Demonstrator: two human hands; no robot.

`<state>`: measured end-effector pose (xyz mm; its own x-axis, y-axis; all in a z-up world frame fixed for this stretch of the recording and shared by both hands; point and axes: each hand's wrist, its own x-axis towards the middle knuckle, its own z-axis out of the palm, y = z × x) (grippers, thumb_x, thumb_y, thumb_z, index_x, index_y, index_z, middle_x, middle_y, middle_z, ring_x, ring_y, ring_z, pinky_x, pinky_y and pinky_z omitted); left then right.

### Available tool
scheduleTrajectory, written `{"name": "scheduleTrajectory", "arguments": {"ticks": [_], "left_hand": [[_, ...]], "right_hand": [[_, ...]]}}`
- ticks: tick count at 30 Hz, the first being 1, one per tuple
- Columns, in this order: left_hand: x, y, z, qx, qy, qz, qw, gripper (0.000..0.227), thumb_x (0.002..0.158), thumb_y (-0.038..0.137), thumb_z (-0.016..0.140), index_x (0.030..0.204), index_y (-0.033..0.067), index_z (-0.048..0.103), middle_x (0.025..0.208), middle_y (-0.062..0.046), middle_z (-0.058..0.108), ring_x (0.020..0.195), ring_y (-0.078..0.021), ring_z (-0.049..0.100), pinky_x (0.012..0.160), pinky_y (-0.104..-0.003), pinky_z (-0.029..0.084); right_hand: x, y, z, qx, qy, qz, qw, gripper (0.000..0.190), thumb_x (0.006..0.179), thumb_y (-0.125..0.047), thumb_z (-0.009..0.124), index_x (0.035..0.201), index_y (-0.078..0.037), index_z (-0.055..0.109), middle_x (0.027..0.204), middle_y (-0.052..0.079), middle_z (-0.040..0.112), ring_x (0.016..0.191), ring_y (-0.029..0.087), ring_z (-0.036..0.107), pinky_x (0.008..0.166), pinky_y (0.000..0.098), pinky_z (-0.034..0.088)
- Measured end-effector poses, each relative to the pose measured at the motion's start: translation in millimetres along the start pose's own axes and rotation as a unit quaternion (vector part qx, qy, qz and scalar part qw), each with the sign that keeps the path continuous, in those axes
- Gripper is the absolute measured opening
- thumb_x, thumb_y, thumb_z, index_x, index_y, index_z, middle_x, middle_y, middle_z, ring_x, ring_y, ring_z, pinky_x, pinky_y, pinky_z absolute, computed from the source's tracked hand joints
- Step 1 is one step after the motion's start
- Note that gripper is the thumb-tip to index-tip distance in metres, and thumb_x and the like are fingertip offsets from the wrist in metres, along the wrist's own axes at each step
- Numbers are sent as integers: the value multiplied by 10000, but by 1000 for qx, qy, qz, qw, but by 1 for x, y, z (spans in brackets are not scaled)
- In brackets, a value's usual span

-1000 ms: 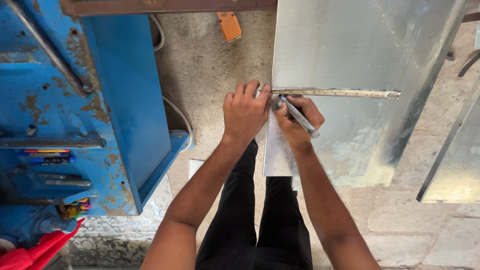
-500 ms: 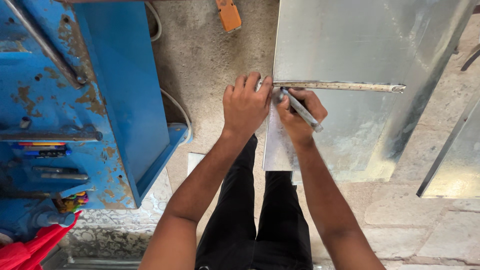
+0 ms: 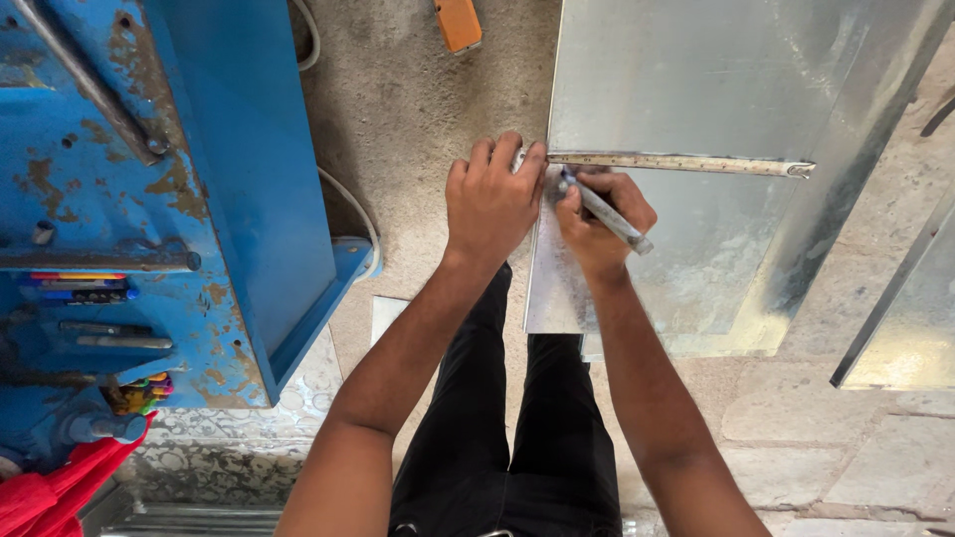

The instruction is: The person measures and marks a large metal sheet using a ruler and a marker. They repeatedly align the ruler, draw straight lines, and reposition the sheet to mark multiple sections. The sheet is handled and flipped to access different areas for marking.

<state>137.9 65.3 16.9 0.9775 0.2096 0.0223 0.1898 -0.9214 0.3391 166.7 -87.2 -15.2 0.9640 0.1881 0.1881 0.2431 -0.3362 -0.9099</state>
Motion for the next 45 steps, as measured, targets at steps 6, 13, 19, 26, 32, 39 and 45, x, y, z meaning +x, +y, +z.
{"name": "scheduleTrajectory", "arguments": {"ticks": [6,13,19,26,32,39,45], "left_hand": [[-1,0,0,4,14,3,1000,233,923,283,741,1134,183,738,1111,-3,635,1024,-218,614,743,-396,468],[0,1,0,1,26,4,1000,205,943,279,725,1126,187,733,1117,1,654,1035,-206,622,759,-392,475],[0,2,-2,-2,15,2,1000,223,929,281,728,1128,183,738,1096,-5,654,1015,-223,625,740,-399,470],[-2,1,3,-77,4,-25,997,203,908,242,760,1089,152,740,1109,-29,673,981,-256,664,787,-415,518],[-2,-19,3,-340,9,-49,939,262,964,122,828,1192,169,707,1108,-57,714,973,-225,749,855,-346,596],[-51,-54,0,-371,-8,-185,910,617,1040,168,728,1570,95,421,1151,-113,673,972,-163,641,823,-321,556],[-121,-68,29,-396,-125,-291,862,318,1070,309,581,1084,44,757,968,-62,721,795,-110,613,664,-274,504]], "right_hand": [[-8,11,-8,51,-10,23,998,56,781,23,660,825,45,633,786,121,649,661,165,593,627,278,481],[-9,12,-9,91,-11,-4,996,75,808,-1,671,831,43,615,851,154,684,741,187,648,707,293,534],[-11,20,-6,108,11,-5,994,79,815,-19,687,831,40,637,850,178,703,716,190,672,671,291,546],[-21,14,-9,123,26,-69,990,46,885,-26,678,889,18,664,769,98,684,663,180,690,597,290,566],[-71,-6,-38,76,5,-128,989,126,914,-88,700,1032,-47,715,781,96,701,576,136,665,458,273,518],[-117,21,-85,156,53,-5,986,183,1100,-122,592,1265,-86,660,1142,140,741,807,203,726,516,247,546],[-101,46,-139,49,137,25,989,213,1148,-179,504,1314,-82,595,1214,122,745,828,147,706,634,267,583]]}}
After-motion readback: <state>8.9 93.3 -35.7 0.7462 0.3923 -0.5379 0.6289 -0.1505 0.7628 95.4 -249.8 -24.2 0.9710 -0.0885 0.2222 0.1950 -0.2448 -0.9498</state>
